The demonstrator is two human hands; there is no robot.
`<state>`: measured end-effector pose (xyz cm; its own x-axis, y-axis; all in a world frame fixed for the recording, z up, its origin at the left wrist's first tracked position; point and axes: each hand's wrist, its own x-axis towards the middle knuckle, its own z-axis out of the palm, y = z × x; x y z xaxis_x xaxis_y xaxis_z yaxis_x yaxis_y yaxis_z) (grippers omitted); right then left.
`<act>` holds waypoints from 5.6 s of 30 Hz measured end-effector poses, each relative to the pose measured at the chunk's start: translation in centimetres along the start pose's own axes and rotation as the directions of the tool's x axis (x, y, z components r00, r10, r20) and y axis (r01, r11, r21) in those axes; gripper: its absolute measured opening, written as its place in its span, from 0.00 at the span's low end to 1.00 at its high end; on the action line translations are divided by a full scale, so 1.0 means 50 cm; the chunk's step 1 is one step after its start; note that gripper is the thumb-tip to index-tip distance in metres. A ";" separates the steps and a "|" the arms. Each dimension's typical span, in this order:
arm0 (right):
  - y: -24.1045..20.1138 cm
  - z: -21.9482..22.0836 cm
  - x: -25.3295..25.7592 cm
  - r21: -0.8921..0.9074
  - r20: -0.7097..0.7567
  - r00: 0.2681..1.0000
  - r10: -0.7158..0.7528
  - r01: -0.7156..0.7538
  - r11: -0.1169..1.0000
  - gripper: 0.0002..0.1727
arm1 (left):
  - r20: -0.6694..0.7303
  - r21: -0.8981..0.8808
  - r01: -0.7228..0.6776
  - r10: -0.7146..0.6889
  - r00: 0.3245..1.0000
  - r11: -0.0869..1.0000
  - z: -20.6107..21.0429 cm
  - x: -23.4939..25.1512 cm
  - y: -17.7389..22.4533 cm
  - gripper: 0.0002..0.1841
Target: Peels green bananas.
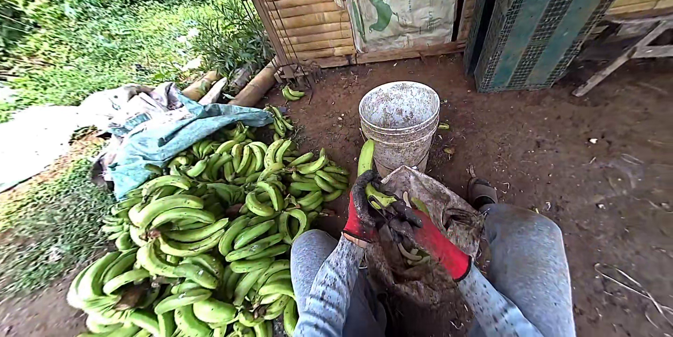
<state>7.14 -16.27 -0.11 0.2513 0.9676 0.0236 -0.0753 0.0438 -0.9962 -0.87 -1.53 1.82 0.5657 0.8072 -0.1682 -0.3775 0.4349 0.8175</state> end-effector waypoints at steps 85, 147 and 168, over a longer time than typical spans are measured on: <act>0.015 -0.033 0.087 -0.838 -0.184 0.964 0.192 -0.256 0.482 0.27 | -0.200 0.109 0.024 -0.002 0.980 0.994 -0.101 0.042 -0.096 0.26; 0.144 -0.112 0.117 -0.577 -0.557 0.807 0.196 -0.545 0.608 0.24 | -0.096 0.590 -0.074 0.160 0.982 0.804 -0.078 -0.013 -0.120 0.19; 0.015 -0.064 0.106 -0.616 -0.383 0.919 0.093 -0.329 0.716 0.21 | -0.512 0.852 0.480 -0.145 0.846 -0.208 -0.426 0.005 -0.286 0.22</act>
<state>11.50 -11.91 -0.98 0.5935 0.7982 -0.1035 0.4577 -0.4404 -0.7724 -10.95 0.99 -21.64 0.1579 0.8246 -0.5432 0.9749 -0.0428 0.2184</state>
